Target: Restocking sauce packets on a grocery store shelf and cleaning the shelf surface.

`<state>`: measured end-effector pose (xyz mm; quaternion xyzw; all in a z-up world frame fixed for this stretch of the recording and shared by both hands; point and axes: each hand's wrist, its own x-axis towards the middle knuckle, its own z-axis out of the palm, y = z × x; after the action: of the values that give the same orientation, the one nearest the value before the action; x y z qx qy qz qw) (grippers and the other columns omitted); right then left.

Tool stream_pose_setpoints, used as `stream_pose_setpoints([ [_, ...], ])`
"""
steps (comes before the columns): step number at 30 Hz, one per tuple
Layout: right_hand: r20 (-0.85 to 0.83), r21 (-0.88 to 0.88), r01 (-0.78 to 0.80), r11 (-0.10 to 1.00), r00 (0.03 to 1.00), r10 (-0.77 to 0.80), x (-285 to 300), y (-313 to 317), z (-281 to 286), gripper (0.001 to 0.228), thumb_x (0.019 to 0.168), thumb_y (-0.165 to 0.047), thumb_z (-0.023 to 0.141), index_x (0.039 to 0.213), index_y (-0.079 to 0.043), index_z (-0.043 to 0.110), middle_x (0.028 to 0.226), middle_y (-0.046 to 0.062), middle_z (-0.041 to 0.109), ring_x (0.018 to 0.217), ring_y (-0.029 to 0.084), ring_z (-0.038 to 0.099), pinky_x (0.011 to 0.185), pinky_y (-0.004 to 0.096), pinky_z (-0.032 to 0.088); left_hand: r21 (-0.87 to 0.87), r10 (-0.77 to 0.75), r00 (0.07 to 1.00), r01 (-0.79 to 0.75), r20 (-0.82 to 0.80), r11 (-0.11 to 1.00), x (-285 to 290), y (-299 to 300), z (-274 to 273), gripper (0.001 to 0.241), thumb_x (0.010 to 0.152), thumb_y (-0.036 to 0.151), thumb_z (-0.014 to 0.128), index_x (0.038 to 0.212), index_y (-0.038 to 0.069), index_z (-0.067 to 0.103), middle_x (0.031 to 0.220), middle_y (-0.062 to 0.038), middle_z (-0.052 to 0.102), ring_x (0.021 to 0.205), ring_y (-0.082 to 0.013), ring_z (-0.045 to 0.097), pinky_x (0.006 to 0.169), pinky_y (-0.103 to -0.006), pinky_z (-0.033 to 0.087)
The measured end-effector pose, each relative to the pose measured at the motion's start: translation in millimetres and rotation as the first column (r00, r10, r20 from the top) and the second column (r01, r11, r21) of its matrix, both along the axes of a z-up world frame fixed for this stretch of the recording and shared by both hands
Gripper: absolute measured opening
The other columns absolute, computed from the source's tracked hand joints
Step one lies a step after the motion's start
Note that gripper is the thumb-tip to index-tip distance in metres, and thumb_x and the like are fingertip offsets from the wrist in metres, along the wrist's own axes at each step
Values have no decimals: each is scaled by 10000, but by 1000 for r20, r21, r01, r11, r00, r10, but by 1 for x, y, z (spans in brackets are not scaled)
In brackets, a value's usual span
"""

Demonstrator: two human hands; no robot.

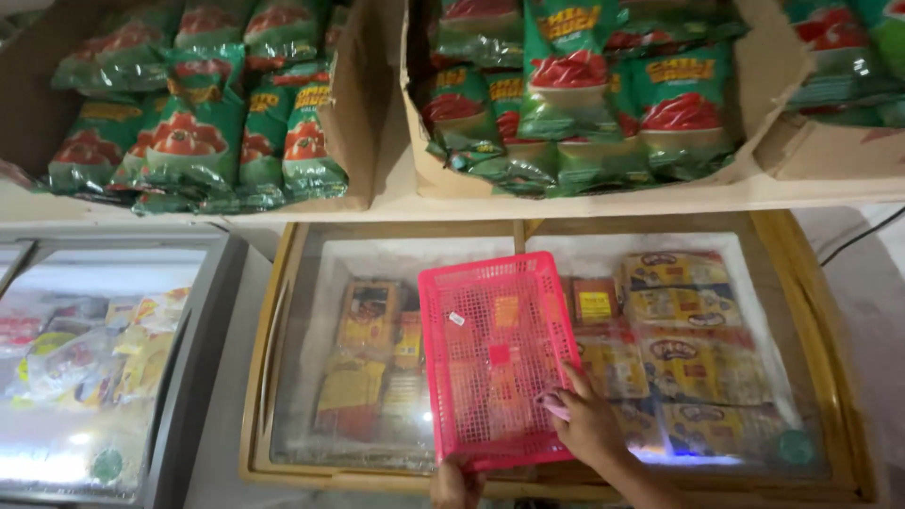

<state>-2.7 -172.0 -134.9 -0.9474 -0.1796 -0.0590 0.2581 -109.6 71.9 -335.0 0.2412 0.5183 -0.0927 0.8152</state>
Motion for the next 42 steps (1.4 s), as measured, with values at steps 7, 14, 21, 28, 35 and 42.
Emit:
stream_pose_setpoints([
  [7, 49, 21, 28, 999, 998, -29, -11, 18, 21, 247, 745, -245, 788, 967, -137, 800, 1407, 149, 525, 1242, 388, 545, 952, 463, 514, 25, 15, 998, -16, 55, 1000, -10, 11, 20, 151, 865, 154, 563, 835, 49, 667, 684, -118, 666, 558, -281, 628, 454, -379, 486],
  [14, 232, 74, 34, 997, 971, -51, -14, 34, 11, 206, 725, -203, 783, 907, -107, 782, 1406, 183, 529, 1268, 432, 524, 1031, 500, 471, 47, 11, 999, -12, 42, 999, -1, 26, 26, 86, 886, 150, 596, 865, 88, 650, 722, -76, 637, 620, -249, 617, 537, -392, 547],
  [21, 176, 21, 99, 995, 979, -101, -31, 77, 14, 222, 710, -157, 766, 913, -66, 758, 1433, 206, 512, 1296, 455, 501, 1072, 526, 437, 55, -108, 993, 106, 38, 993, -10, 77, 60, 105, 865, 168, 644, 894, 68, 660, 757, -94, 666, 616, -248, 620, 544, -384, 549],
  [28, 66, 93, 123, 988, 989, -129, -49, 155, 22, 225, 725, -172, 753, 934, -92, 766, 1455, 179, 510, 1299, 406, 521, 1035, 497, 464, 55, -103, 995, 103, -5, 993, -25, 157, 63, 90, 879, 182, 618, 903, 99, 641, 747, -66, 647, 644, -236, 619, 565, -375, 528],
  [35, 153, 71, 68, 995, 985, -78, -61, 222, 9, 208, 709, -170, 781, 891, -72, 757, 1445, 178, 508, 1315, 423, 501, 1064, 511, 436, 40, -96, 994, 94, 44, 995, -48, 223, 63, 120, 883, 177, 587, 914, 79, 648, 764, -79, 661, 667, -243, 651, 586, -361, 539],
  [42, 128, 88, 66, 994, 989, -77, -66, 274, 9, 224, 734, -177, 782, 920, -58, 746, 1472, 166, 474, 1338, 410, 480, 1082, 489, 430, 112, -148, 988, 143, 37, 983, -46, 278, 55, 186, 873, 176, 575, 957, 44, 675, 794, -139, 705, 670, -302, 674, 550, -375, 532],
])
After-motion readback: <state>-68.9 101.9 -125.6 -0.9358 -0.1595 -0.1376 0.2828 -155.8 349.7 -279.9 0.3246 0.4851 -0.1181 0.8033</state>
